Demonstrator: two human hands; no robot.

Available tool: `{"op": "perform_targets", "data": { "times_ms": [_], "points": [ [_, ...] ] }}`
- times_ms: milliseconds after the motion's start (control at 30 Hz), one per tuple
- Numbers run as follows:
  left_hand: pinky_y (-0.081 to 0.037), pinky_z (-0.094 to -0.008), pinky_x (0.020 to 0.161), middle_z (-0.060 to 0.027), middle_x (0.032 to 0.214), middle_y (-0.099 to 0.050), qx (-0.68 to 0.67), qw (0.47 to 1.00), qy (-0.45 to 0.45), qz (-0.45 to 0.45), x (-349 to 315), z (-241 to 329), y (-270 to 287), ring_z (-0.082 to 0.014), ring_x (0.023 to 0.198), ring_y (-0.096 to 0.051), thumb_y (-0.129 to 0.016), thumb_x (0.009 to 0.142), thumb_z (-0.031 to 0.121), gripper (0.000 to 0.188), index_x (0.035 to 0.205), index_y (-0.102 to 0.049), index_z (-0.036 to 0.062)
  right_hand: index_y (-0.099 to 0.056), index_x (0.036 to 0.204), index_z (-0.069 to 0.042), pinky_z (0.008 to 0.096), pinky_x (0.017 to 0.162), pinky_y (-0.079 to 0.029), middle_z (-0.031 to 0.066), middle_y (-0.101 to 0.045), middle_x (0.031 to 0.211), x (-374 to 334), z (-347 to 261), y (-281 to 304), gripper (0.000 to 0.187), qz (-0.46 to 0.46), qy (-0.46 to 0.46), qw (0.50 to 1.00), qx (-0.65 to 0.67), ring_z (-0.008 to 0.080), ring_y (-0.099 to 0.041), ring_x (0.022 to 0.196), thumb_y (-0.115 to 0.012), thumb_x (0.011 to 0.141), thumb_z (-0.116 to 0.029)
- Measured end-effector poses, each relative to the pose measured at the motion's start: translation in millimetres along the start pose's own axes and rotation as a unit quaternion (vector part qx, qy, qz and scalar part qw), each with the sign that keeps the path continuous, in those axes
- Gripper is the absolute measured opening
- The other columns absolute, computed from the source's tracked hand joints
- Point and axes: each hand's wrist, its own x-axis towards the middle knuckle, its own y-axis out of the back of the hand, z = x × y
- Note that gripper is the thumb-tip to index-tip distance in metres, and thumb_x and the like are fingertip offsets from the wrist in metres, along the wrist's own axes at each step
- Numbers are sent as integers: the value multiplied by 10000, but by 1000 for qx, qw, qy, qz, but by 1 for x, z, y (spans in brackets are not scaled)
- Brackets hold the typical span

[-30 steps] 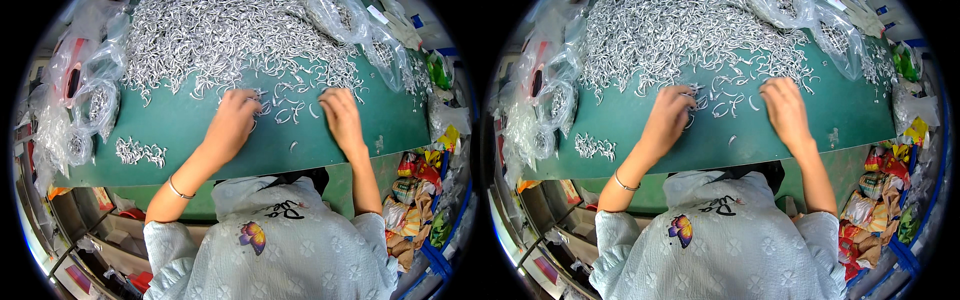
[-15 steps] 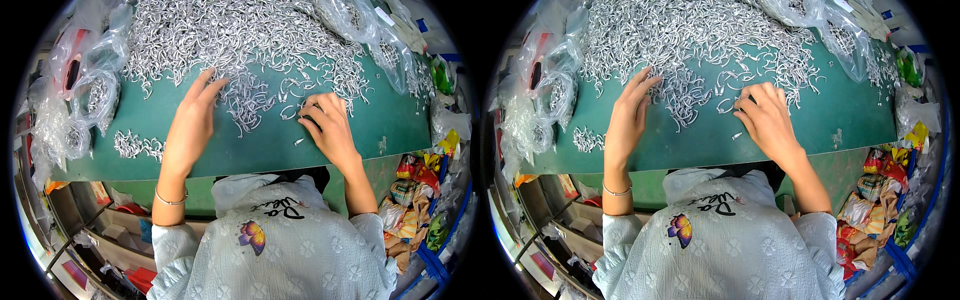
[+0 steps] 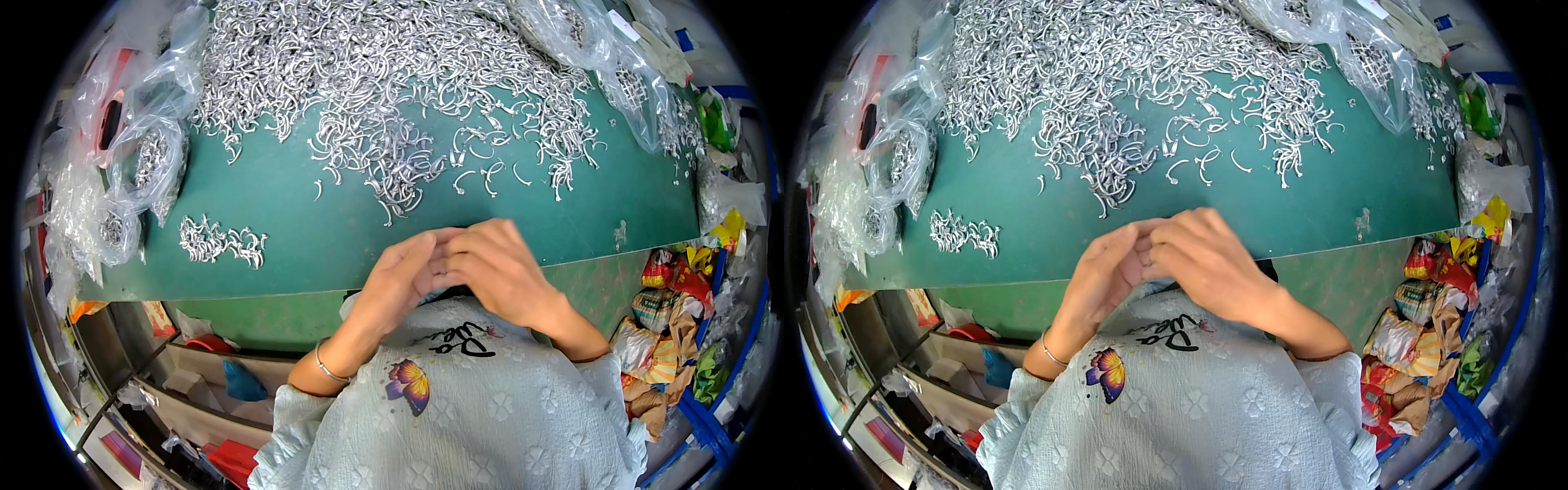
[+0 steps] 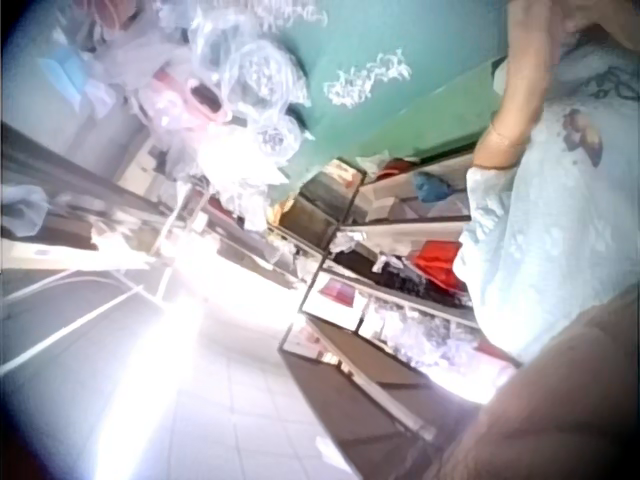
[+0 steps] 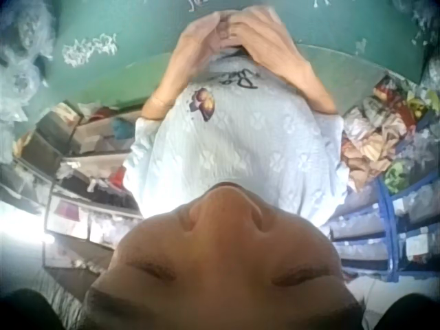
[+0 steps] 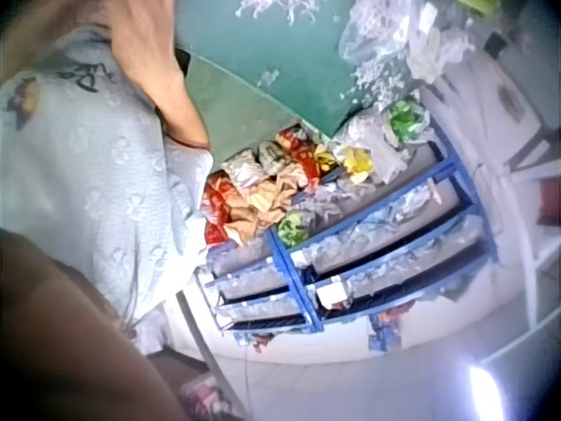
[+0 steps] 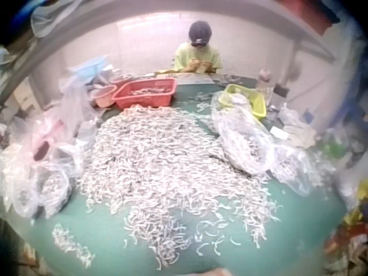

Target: The person sorts small silver crescent-shaped metal pieces on a green table by hand, picking them up individually from a large pile and placing them into smaller groups or a plastic bag.

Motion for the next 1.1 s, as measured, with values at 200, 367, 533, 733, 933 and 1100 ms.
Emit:
{"op": "perform_targets", "data": {
  "times_ms": [200, 367, 533, 733, 933, 1100],
  "points": [
    [-490, -292, 824, -134, 1116, -599, 252, 956, -142, 51, 7, -10, 7, -157, 953, -587, -439, 965, 63, 262, 1181, -537, -47, -630, 921, -44, 368, 804, -410, 87, -604, 990, 3, 45, 24, 182, 140, -168, 973, -74, 286, -533, 928, -666, 745, -18],
    [-469, -229, 688, -105, 1009, -621, 437, 874, -195, 80, 10, -7, 1, -103, 797, -555, -429, 942, -22, 233, 1132, -561, -43, -628, 910, -60, 355, 831, -353, 47, -589, 968, 4, 59, 21, 178, 88, -149, 965, -198, 257, -511, 928, -685, 742, -56],
    [-445, -212, 614, -85, 960, -627, 337, 929, -127, 87, 3, -4, 7, -84, 703, -529, -431, 934, -43, 232, 1128, -559, -48, -638, 828, -59, 353, 801, -349, 31, -575, 935, -15, 53, 34, 115, 113, -164, 955, -218, 233, -508, 897, -700, 734, -81],
    [-483, -238, 658, -118, 986, -626, 481, 838, -243, 82, 8, -4, 10, -111, 727, -566, -417, 931, -58, 255, 1151, -545, -46, -644, 842, -53, 346, 766, -369, 51, -590, 916, -29, 45, 46, 116, 93, -224, 948, -208, 244, -524, 856, -697, 742, -80],
    [-512, -265, 725, -128, 988, -640, 354, 921, -159, 41, 9, -7, 0, -152, 818, -631, -420, 928, -64, 259, 1152, -549, -46, -601, 873, -47, 361, 711, -362, 62, -565, 853, -25, 57, 32, 170, 132, -267, 930, -214, 254, -511, 819, -705, 750, -103],
    [-516, -273, 663, -110, 878, -664, 539, 835, -110, 0, 6, -5, -10, -157, 738, -651, -485, 895, -58, 219, 1085, -590, -35, -594, 814, -49, 355, 716, -356, 61, -569, 850, -31, 59, 42, 93, 142, -258, 931, -217, 257, -507, 822, -672, 763, -55]
  ]
}}
